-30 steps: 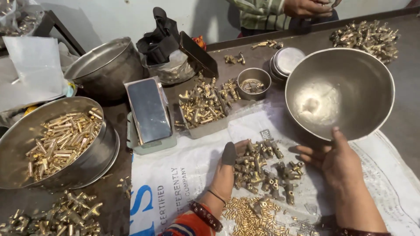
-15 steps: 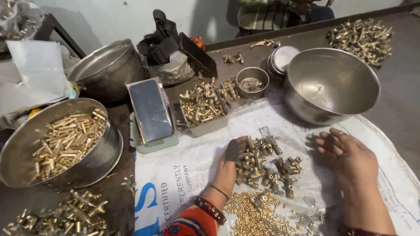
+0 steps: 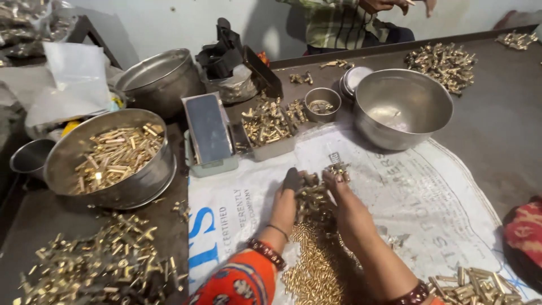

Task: The person repeatedly picks small brass-colored metal components from a pile on a white sack and inserts them into a handheld tool, then places the assembled pieces into a metal bowl. The process is repeated continuously throughout the clip.

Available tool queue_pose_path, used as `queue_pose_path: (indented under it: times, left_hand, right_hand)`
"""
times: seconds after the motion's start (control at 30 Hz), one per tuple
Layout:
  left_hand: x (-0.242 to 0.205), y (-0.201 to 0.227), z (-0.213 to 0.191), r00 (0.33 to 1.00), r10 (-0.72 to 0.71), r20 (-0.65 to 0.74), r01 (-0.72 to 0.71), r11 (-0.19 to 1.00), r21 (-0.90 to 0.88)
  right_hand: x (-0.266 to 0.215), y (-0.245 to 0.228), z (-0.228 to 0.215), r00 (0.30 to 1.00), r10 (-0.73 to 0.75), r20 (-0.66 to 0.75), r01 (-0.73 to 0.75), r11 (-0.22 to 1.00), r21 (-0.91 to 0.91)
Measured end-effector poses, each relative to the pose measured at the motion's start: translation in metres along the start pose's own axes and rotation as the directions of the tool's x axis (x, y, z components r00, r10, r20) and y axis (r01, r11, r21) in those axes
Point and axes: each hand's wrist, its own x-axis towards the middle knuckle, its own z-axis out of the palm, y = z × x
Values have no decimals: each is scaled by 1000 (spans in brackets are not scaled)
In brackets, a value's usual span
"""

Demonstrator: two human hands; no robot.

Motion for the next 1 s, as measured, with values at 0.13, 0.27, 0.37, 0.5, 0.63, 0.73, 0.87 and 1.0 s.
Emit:
queue_pose_path:
  times: [0.13, 0.27, 0.37, 0.5, 0.63, 0.73, 0.87, 1.0]
  left_hand:
    - [-13, -24, -58, 964, 263, 40, -265, 961, 84]
    - [-56, -31, -102, 997, 69, -27, -64, 987, 148]
    - [-85, -24, -98, 984, 178, 8, -177, 976, 125]
    - [-105, -41, -92, 956, 282, 87, -291, 948, 126]
    - [-160, 9, -90, 941, 335, 44, -330, 883, 334]
    - [-190, 30, -93, 926, 375, 36, -356, 840, 408]
    - [-206, 41, -91, 932, 272, 240, -348, 860, 374]
    - [-220, 58, -80, 953, 218, 211, -303, 734, 607]
  right_hand:
    - [-10, -10, -25, 907, -369, 201, 419, 831, -365]
    - [-41, -17, -45, 951, -291, -103, 141, 706, -694]
    - [-47, 5, -51, 968, -219, -125, 23, 572, -820]
    - [-60, 11, -27, 855, -426, 297, 263, -138, -955]
    - [-56, 14, -36, 905, -319, 281, 232, -184, -955]
    - [-44, 18, -47, 951, -265, 160, 119, -164, -979]
    - [-62, 4, -20, 967, -249, -54, -24, 121, -992]
    - [-115, 10, 32, 952, -266, 149, 275, 538, -796]
